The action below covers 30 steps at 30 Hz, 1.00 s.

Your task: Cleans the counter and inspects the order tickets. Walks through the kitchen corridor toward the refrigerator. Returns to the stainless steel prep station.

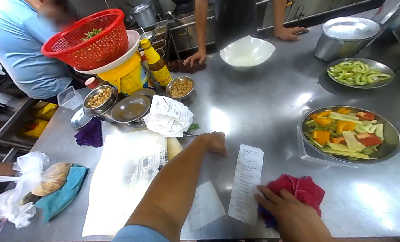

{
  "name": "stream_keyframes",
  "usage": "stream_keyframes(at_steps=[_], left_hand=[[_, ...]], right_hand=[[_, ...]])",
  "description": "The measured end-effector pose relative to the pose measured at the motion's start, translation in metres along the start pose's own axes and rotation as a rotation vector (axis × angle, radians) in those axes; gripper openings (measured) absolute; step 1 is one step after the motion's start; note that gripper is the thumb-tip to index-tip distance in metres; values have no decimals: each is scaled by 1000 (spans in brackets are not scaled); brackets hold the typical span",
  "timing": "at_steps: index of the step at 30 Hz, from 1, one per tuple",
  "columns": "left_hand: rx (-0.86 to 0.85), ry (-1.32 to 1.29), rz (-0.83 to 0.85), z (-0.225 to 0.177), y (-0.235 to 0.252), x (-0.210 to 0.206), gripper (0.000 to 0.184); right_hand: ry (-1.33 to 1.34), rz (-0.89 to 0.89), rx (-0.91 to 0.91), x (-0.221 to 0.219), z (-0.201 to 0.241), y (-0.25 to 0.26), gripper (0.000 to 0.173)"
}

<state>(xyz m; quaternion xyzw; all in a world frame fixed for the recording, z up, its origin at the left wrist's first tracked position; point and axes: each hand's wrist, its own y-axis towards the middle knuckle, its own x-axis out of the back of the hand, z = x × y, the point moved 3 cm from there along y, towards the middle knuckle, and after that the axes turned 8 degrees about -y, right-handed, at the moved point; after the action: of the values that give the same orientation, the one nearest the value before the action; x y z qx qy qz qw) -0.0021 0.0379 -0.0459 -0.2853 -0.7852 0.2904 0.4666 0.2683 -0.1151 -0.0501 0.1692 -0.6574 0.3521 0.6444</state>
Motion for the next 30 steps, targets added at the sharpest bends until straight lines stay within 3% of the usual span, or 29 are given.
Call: stream_keyframes(at_steps=[30], left_hand=[[-23, -7, 28, -1, 0, 3, 51]], right_hand=[[17, -7, 9, -2, -2, -1, 76]])
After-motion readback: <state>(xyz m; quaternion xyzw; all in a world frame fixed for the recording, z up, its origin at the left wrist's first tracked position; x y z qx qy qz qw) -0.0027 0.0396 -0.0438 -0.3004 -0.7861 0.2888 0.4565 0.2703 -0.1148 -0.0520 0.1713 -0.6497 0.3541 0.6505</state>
